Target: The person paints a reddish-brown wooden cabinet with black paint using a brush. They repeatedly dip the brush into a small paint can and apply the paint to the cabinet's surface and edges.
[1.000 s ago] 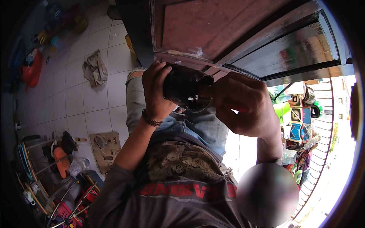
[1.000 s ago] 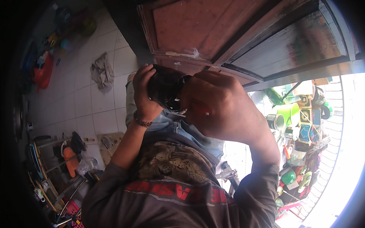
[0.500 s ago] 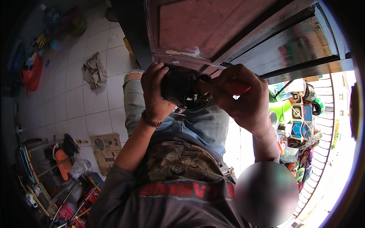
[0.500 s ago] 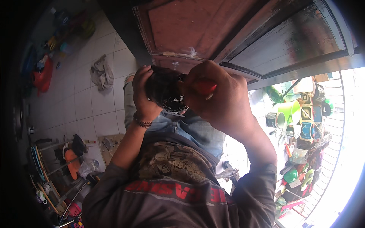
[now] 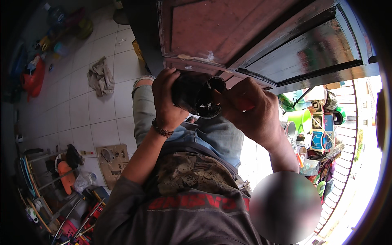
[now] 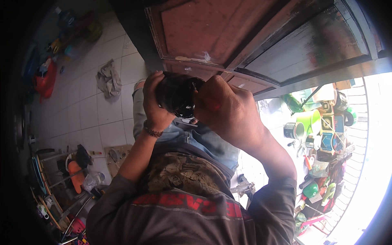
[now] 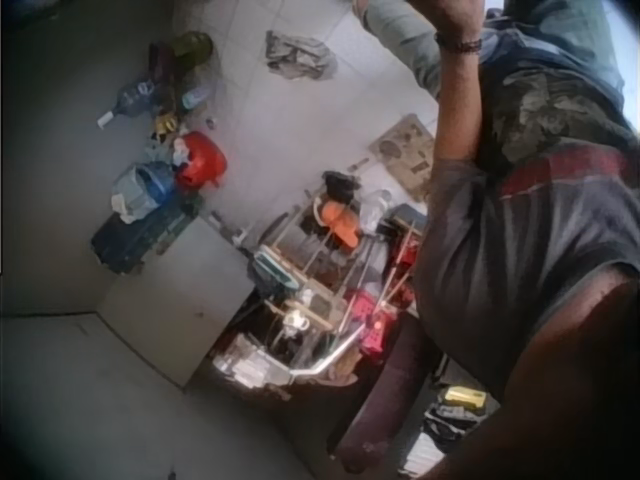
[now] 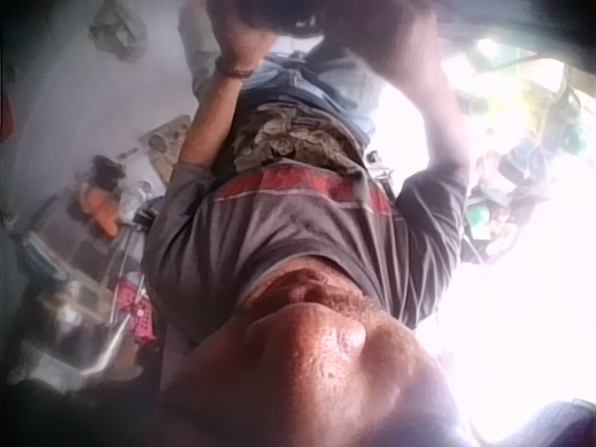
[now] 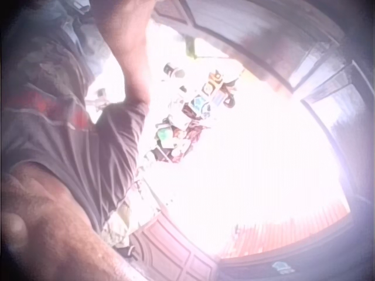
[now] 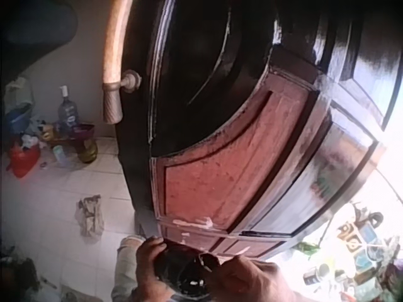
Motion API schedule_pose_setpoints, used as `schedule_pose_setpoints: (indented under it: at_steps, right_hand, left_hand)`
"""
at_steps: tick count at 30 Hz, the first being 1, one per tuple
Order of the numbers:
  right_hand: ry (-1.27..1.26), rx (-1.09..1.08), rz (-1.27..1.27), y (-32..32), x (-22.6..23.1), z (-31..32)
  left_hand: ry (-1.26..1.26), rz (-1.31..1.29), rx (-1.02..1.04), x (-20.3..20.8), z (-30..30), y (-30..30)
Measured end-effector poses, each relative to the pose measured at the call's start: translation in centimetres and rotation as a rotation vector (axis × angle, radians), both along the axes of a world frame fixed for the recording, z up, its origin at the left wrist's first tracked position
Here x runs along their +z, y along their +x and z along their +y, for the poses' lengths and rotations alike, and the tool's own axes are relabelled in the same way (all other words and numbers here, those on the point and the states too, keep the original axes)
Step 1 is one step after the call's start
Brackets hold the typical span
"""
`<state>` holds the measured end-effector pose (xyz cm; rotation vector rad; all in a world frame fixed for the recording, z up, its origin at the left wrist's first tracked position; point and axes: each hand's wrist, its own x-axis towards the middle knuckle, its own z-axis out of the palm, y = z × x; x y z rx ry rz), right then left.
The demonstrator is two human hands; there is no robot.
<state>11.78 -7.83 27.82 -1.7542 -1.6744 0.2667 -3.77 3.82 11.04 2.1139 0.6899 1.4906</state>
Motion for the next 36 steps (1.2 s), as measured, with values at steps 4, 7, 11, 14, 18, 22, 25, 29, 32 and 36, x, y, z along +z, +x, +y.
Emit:
schedule_pose_setpoints:
  at_steps: [4, 7, 11, 14, 18, 22, 25, 29, 32, 36]
  right_hand:
    - [0.023, 0.055, -0.021, 0.6, 1.2, 0.3]
    - [0.097, -0.001, 0.001, 0.3, 2.0, 0.5]
    - [0.198, 0.038, -0.036, -0.5, 1.0, 1.1]
    - [0.232, 0.146, -0.185, -0.3, -0.6, 1.7]
    - [0.132, 0.177, -0.162, -0.6, -0.5, 2.0]
    - [0.016, 0.035, 0.005, -1.0, 1.2, 2.1]
    - [0.051, -0.068, 0.115, -1.4, 1.0, 1.9]
    - [0.029, 0.104, -0.008, -1.4, 0.3, 1.4]
    - [0.071, 0.120, -0.069, -0.5, 0.0, 1.6]
    - [0.153, 0.056, 0.022, -1.2, 0.3, 1.5]
  left_hand:
    - [0.027, 0.023, 0.008, 0.0, -0.1, -0.2]
    - [0.016, 0.025, 0.041, -0.1, 0.1, -0.4]
    - [0.047, 0.019, 0.049, -0.1, 0.3, -0.3]
    - [0.058, 0.019, 0.042, 0.1, 0.2, -0.2]
    - [0.078, 0.022, 0.065, 0.0, 0.2, -0.6]
    - [0.098, 0.019, 0.092, -0.2, 0.2, -0.9]
    - [0.081, 0.008, 0.103, 0.0, 0.2, -0.8]
    - [0.101, -0.016, 0.101, 0.1, 0.3, -0.6]
    - [0.082, -0.011, 0.089, 0.1, 0.0, -0.7]
    - [0.098, -0.021, 0.101, 0.1, 0.0, -0.8]
